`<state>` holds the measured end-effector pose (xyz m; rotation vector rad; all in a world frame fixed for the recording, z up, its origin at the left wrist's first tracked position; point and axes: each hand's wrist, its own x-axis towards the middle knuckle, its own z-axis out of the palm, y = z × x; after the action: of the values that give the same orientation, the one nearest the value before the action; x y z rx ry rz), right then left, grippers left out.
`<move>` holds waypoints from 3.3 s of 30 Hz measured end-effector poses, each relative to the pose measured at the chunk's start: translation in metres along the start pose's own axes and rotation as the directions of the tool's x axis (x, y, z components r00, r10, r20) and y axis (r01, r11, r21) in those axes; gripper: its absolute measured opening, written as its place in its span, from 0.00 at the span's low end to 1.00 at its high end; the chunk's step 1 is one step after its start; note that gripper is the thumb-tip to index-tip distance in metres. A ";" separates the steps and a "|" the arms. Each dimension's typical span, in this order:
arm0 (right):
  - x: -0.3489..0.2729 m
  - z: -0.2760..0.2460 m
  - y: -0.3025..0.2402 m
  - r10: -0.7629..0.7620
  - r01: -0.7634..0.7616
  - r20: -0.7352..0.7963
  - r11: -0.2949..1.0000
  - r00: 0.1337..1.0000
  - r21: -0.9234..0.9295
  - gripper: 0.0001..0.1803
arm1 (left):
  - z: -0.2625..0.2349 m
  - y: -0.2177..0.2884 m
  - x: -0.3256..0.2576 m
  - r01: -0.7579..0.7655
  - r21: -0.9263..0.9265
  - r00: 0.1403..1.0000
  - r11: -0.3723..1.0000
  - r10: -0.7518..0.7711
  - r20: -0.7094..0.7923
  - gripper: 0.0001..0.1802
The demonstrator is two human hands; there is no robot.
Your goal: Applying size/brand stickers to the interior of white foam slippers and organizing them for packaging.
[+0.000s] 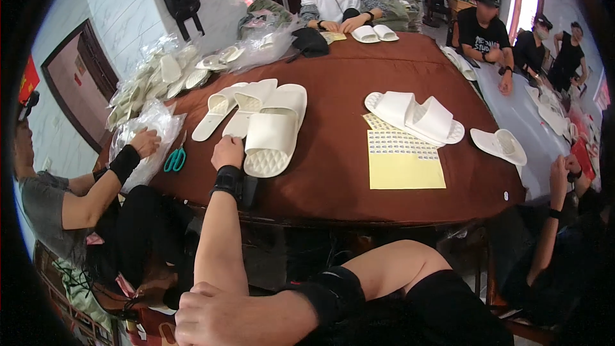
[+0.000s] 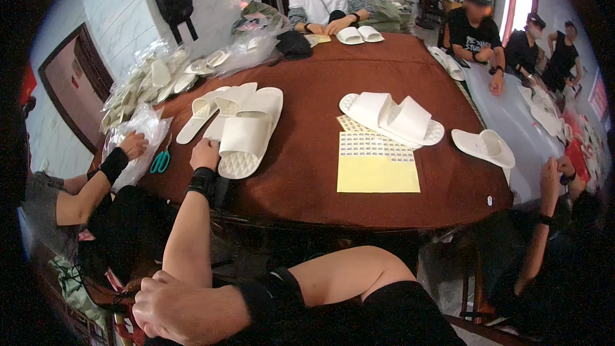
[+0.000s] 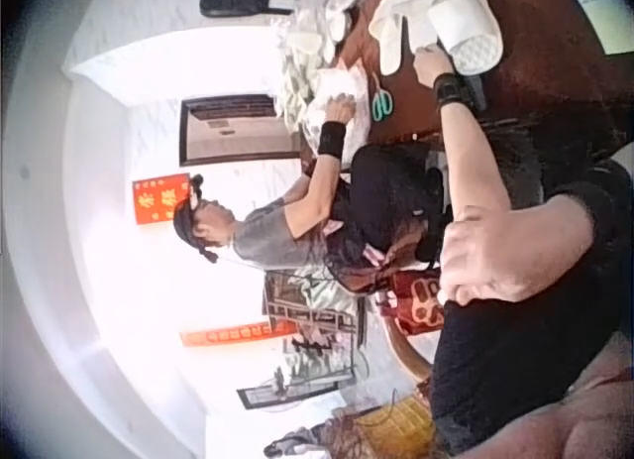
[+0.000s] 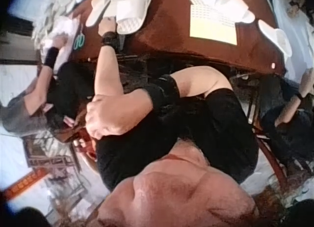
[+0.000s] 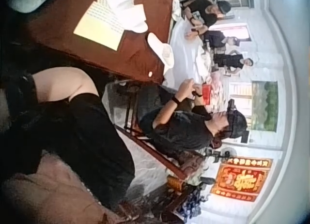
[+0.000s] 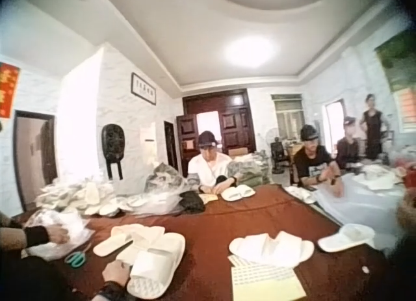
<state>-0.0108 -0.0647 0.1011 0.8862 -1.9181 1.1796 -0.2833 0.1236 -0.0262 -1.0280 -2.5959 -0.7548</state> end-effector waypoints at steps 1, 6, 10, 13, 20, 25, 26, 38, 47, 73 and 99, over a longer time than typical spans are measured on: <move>-0.007 0.001 -0.002 0.021 -0.021 -0.007 0.999 1.000 -0.030 0.07 | 0.001 0.000 0.000 -0.003 0.014 1.000 1.000 0.003 -0.003 0.20; 0.003 0.025 0.058 -0.316 0.295 0.093 0.938 0.944 0.183 0.11 | 0.002 -0.002 0.001 -0.018 0.012 1.000 1.000 0.018 -0.008 0.20; 0.024 0.039 0.106 -0.779 0.648 -0.121 0.413 0.616 0.639 0.15 | 0.003 -0.003 0.001 -0.014 0.000 1.000 1.000 0.014 -0.014 0.20; 0.010 0.028 0.082 -0.622 0.504 -0.003 0.632 0.783 0.588 0.11 | 0.003 -0.005 0.002 -0.009 -0.004 1.000 1.000 0.008 -0.019 0.20; -0.038 -0.071 -0.018 0.001 -0.014 -0.122 0.994 0.992 -0.106 0.10 | 0.004 -0.008 0.004 -0.037 -0.026 0.999 0.999 0.036 -0.018 0.20; -0.035 -0.112 -0.068 -0.241 0.126 -0.247 0.906 0.939 -0.404 0.08 | 0.003 -0.008 0.003 -0.049 -0.030 0.998 0.998 0.048 -0.030 0.20; -0.034 -0.113 -0.076 -0.285 0.148 -0.257 0.881 0.923 -0.449 0.08 | 0.004 -0.008 0.003 -0.054 -0.034 0.998 0.998 0.053 -0.035 0.20; -0.035 -0.087 -0.097 -0.626 0.182 -0.516 0.721 0.585 -0.668 0.09 | 0.006 -0.015 0.010 -0.074 -0.021 0.997 0.997 0.074 0.006 0.20; -0.084 -0.123 -0.142 -0.218 -0.171 -0.319 0.511 0.922 -0.842 0.07 | -0.004 -0.028 0.025 -0.022 -0.382 0.956 0.924 0.131 0.261 0.29; -0.138 -0.156 -0.218 0.391 0.494 -0.311 -0.575 0.866 0.652 0.26 | -0.033 0.025 -0.025 0.707 -0.663 0.628 0.246 0.213 0.749 0.21; -0.143 -0.155 -0.220 -0.384 0.085 -0.069 0.369 0.921 -0.926 0.09 | -0.044 0.024 -0.077 0.650 -0.746 0.703 0.144 0.259 0.662 0.26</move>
<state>0.2777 0.0271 0.1289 0.2994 -1.7203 -0.0779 -0.2090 0.0709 -0.0121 -1.3336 -2.5307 -3.0513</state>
